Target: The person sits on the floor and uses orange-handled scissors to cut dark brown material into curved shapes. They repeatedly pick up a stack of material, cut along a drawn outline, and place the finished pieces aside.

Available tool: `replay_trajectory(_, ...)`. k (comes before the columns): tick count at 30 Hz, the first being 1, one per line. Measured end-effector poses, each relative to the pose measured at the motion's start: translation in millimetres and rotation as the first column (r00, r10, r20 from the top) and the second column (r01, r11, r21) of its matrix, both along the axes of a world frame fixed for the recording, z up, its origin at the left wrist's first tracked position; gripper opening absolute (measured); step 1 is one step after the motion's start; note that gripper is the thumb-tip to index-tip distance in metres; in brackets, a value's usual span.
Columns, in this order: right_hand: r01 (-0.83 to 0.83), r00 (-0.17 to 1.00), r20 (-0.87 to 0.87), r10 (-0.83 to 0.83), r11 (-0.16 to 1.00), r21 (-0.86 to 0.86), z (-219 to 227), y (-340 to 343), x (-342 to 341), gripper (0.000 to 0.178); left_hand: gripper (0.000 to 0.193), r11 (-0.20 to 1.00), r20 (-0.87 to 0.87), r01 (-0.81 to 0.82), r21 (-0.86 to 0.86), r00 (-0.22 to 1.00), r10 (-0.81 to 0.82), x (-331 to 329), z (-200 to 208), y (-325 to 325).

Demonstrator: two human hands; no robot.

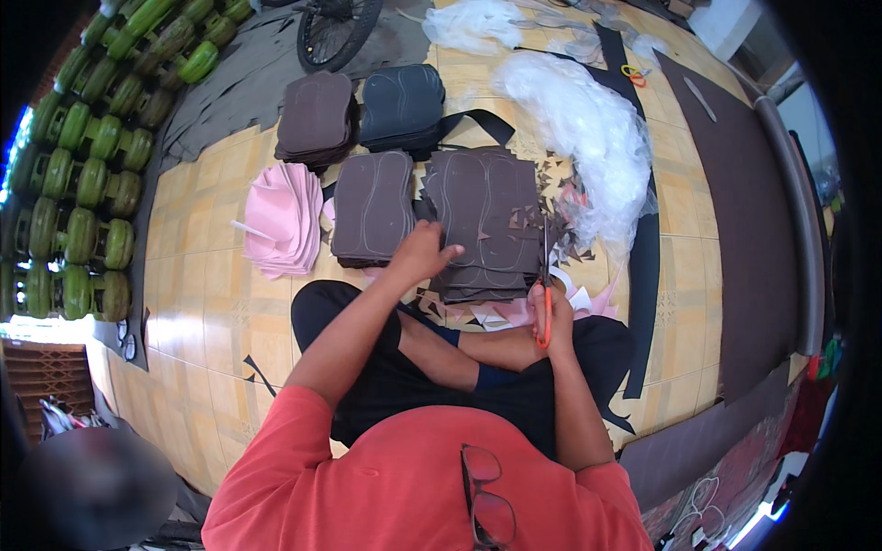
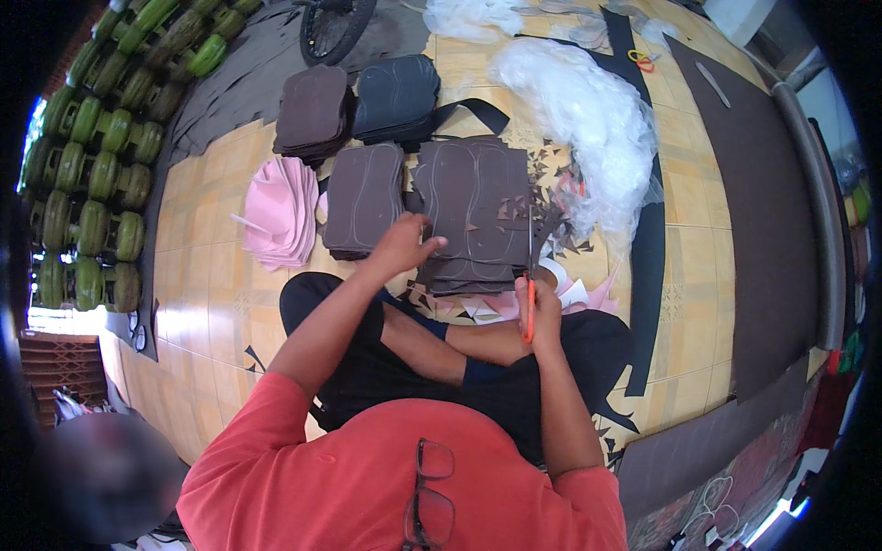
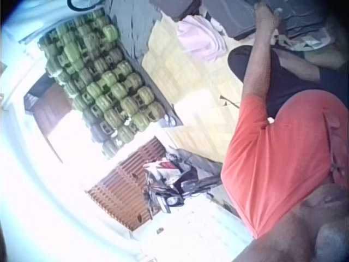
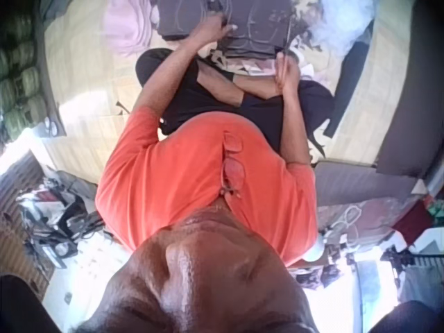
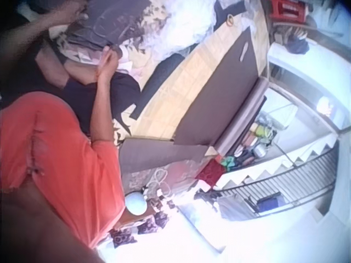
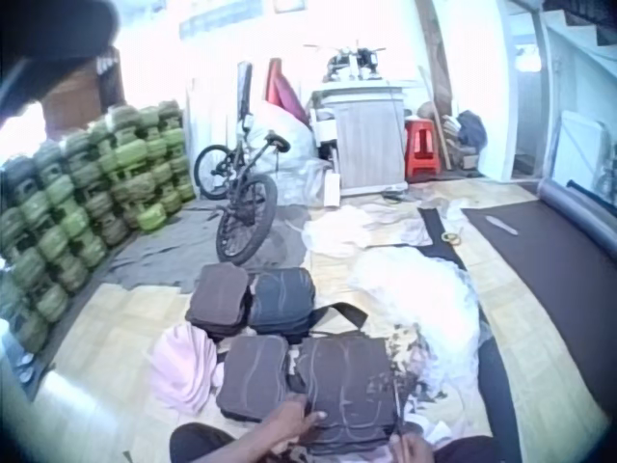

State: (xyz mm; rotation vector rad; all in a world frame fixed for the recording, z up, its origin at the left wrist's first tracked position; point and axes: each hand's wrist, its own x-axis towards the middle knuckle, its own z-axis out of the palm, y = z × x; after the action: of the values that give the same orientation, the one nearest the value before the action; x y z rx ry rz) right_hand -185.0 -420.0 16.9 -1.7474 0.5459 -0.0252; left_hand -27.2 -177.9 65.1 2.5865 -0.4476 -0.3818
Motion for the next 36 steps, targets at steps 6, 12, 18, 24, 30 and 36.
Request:
replay_trajectory(6,0.072,0.997,-0.005,-0.072,0.982,0.176,20.8,1.3,-0.6,0.039,0.06,0.975,0.218,-0.202,0.088,0.959,0.179,-18.4,-21.6,-46.1)
replay_trajectory(12,0.103,0.994,0.0,-0.106,0.965,0.24,28.1,-0.8,3.3,0.037,0.046,0.975,0.041,-0.187,-0.121,0.98,0.193,9.6,-27.7,-41.4)
replay_trajectory(18,0.132,0.99,0.008,-0.139,0.954,0.27,28.5,-0.8,1.3,0.038,0.017,0.86,0.206,-0.102,-0.501,0.95,0.233,8.6,33.5,-52.3)
replay_trajectory(24,0.08,0.992,0.103,-0.079,0.997,-0.014,13.8,-2.4,-0.8,0.034,0.021,0.39,-0.143,-0.233,-0.891,0.959,0.246,-3.3,56.0,-44.3)
replay_trajectory(30,0.084,0.964,0.263,-0.029,0.976,-0.203,17.3,17.0,-7.0,0.038,0.053,0.321,-0.449,-0.434,-0.842,0.893,0.029,-22.0,83.2,-24.8)
replay_trajectory(36,-0.014,0.954,0.297,0.047,0.994,-0.112,72.0,49.3,-6.5,0.039,0.047,0.017,-0.418,-0.421,-0.907,0.903,0.096,-45.3,82.3,-11.6)
